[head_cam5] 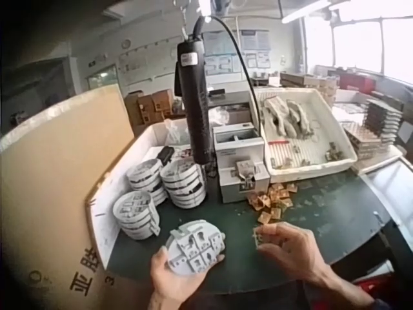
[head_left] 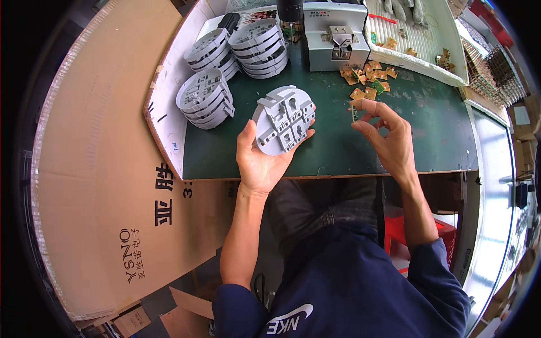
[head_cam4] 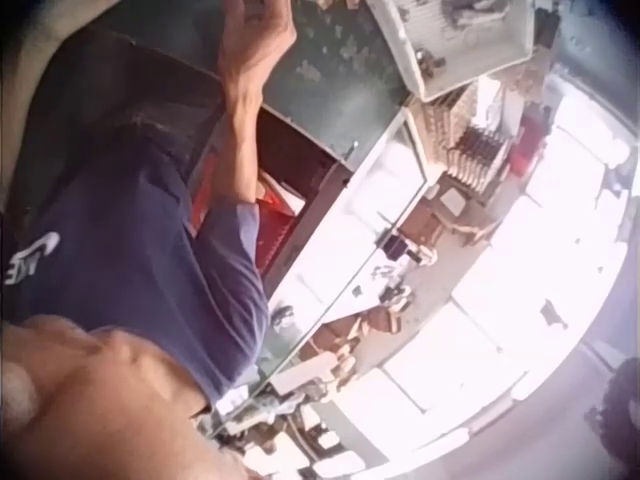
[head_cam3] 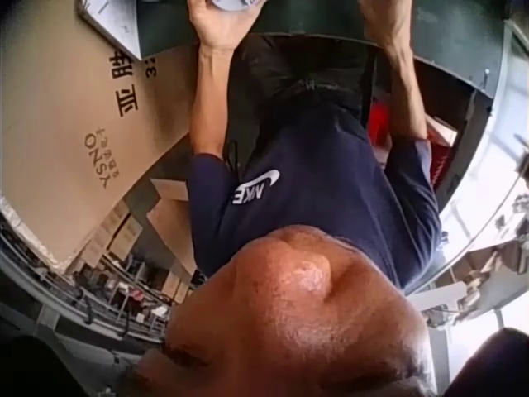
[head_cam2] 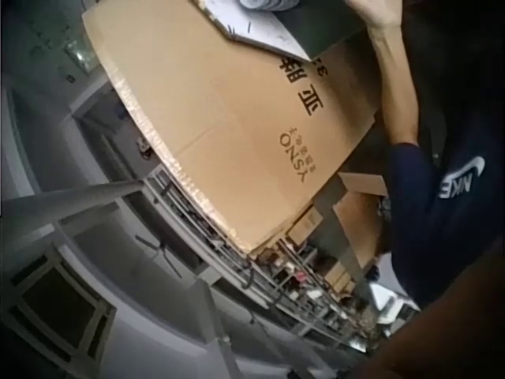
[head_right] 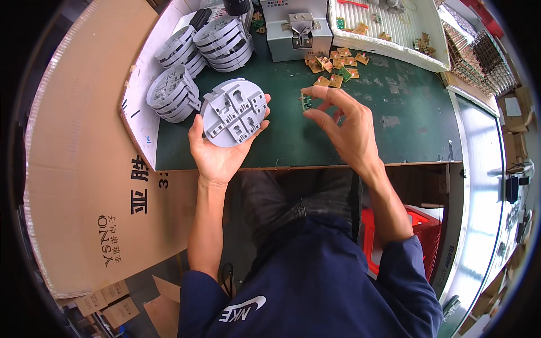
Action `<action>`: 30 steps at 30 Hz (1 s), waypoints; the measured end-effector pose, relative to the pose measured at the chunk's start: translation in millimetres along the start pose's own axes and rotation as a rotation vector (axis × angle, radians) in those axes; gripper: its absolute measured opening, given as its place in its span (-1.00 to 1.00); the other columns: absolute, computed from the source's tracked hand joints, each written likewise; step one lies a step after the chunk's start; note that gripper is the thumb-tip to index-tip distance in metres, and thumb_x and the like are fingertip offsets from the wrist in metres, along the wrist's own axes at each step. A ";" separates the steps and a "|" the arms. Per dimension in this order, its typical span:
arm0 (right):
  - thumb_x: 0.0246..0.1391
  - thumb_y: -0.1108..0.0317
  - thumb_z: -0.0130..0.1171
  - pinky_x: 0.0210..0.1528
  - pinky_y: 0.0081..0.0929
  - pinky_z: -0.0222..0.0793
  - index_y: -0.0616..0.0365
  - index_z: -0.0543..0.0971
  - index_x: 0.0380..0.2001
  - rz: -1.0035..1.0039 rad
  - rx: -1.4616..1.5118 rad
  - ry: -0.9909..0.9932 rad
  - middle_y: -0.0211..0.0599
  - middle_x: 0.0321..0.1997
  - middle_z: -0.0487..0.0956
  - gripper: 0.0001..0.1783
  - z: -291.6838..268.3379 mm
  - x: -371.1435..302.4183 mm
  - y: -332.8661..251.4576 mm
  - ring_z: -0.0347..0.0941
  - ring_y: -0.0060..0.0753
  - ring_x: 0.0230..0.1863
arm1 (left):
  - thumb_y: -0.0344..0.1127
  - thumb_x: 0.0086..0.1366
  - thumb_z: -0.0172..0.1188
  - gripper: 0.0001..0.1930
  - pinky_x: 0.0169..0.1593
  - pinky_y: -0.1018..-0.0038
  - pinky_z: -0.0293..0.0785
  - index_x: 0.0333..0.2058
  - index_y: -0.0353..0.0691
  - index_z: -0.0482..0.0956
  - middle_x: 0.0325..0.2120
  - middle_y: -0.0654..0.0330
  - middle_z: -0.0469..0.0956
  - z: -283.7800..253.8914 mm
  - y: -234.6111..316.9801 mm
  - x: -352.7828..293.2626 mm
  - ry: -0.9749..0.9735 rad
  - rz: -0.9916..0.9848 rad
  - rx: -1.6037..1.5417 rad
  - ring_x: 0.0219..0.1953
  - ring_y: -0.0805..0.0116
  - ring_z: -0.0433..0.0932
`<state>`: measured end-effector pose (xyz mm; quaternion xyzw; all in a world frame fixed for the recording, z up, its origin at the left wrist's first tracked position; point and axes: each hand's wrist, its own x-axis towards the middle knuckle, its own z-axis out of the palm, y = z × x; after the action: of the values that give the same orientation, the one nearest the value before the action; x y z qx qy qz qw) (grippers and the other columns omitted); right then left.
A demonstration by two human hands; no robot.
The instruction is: Assembling small electronic components and circular circuit boards using an electric screwdriver.
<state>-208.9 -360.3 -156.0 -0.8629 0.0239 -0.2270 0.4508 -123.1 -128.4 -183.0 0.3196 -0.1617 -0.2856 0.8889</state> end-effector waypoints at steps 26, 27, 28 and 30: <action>0.18 0.36 0.41 -0.17 -0.58 0.52 0.19 0.62 0.09 0.205 0.659 -0.136 -0.43 -0.04 0.66 -0.59 -4.4 0.8 15.2 0.57 -0.60 -0.11 | -0.13 0.23 0.46 -0.51 0.35 0.14 0.32 0.12 -0.11 0.65 0.33 0.06 0.39 23.7 -21.7 21.6 0.016 0.584 1.491 0.38 -0.03 0.30; 0.17 0.36 0.41 -0.15 -0.56 0.54 0.19 0.62 0.08 0.179 0.657 -0.154 -0.41 -0.03 0.66 -0.59 -4.2 0.3 14.8 0.58 -0.57 -0.09 | -0.13 0.23 0.46 -0.51 0.35 0.14 0.32 0.12 -0.11 0.65 0.33 0.06 0.39 28.0 -20.4 21.3 0.022 0.583 1.487 0.38 -0.03 0.30; 0.17 0.36 0.41 -0.15 -0.56 0.54 0.19 0.62 0.08 0.181 0.654 -0.161 -0.41 -0.03 0.66 -0.59 -3.6 -1.2 14.7 0.58 -0.57 -0.09 | -0.18 0.25 0.44 -0.61 0.33 0.17 0.35 0.04 -0.11 0.70 0.29 0.09 0.44 30.6 -19.3 21.5 0.001 0.594 1.495 0.35 0.00 0.34; 0.16 0.38 0.41 -0.12 -0.54 0.55 0.19 0.63 0.07 0.183 0.705 -0.188 -0.41 -0.03 0.66 -0.59 -1.3 -2.7 14.6 0.58 -0.55 -0.06 | -0.27 0.29 0.40 -0.80 0.29 0.21 0.40 -0.12 -0.08 0.79 0.19 0.17 0.56 40.6 -17.8 22.3 0.013 0.627 1.485 0.27 0.06 0.44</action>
<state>-209.4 -369.3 -167.9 -0.6662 -0.0201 -0.0998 0.7388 -131.9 -172.6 -162.3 0.7685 -0.3861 0.1609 0.4842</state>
